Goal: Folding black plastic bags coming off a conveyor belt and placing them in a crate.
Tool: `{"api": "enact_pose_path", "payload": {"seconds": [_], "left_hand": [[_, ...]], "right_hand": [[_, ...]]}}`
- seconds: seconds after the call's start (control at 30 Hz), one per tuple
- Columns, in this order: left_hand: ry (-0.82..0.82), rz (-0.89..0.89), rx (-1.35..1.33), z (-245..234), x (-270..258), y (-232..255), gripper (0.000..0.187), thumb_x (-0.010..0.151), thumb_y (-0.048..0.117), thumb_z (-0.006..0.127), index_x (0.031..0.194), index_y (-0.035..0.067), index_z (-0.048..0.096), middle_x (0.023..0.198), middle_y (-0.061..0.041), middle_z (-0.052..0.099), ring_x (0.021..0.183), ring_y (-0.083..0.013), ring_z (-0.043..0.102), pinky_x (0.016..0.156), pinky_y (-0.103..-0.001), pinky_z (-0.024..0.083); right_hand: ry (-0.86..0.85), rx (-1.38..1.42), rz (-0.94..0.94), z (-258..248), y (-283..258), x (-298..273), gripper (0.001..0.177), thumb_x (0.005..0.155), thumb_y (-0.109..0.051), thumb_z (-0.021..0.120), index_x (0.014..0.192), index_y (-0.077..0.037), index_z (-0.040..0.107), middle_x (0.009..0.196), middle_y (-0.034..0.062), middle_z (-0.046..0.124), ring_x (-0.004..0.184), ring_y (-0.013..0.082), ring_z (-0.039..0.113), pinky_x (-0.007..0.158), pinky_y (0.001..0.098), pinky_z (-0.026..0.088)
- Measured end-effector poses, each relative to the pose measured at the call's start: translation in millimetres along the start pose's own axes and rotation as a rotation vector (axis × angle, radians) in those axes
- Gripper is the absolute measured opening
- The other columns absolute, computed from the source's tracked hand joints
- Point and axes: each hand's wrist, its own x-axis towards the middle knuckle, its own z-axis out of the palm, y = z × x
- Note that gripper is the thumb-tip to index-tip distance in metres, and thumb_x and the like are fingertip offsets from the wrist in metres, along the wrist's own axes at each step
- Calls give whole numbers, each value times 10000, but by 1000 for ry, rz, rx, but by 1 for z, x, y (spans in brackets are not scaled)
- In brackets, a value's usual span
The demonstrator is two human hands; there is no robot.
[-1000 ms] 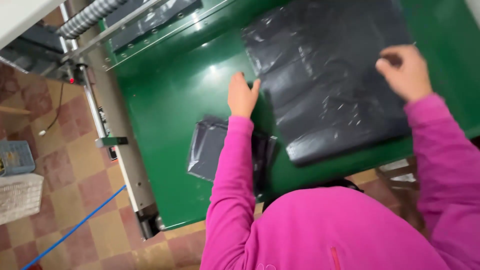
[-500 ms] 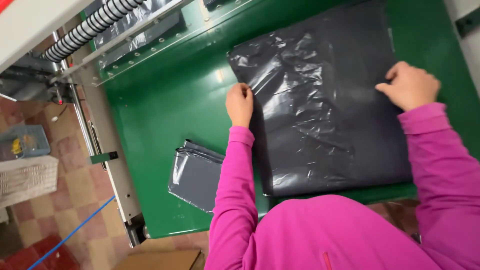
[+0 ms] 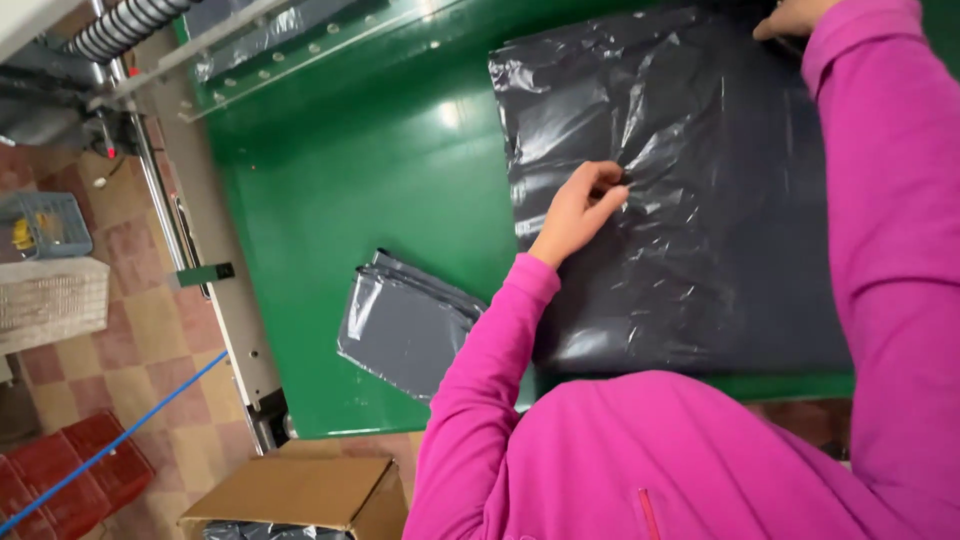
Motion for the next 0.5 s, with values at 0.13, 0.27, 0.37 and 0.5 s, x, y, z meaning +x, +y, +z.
{"api": "enact_pose_path", "payload": {"seconds": [0.13,0.27,0.37,0.5], "left_hand": [[-49,-237,-615,13,7,-40,560,1022,469,583,1325,0,625,1261,-142,701,1152,-225,684,975,-318,504],[-66,-630,-1074,-30,-20,-24,833,973,762,294,1386,90,562,1387,-102,673,1241,-139,654,1016,-253,437],[-73,-823,-1436,-62,-43,-14,1060,853,885,213,1385,23,526,1376,-147,646,1235,-250,641,1043,-391,383],[-57,-777,-1452,-59,-69,-76,1050,979,787,413,1506,-121,423,1447,-257,530,1290,-376,532,1161,-503,372]], "right_hand": [[208,14,13,-18,-27,-54,359,931,-379,741,1103,-64,749,961,167,723,885,360,677,756,478,519],[603,-51,-421,-60,-101,-249,220,923,-111,702,1135,-57,719,1048,105,689,958,297,642,871,423,485],[631,-47,-352,-20,-89,-364,236,825,-11,696,1030,-127,721,1023,60,559,1099,270,542,977,367,405],[555,21,-204,22,-100,-446,275,786,32,693,989,-128,786,1114,22,648,1196,240,563,1055,376,399]]}}
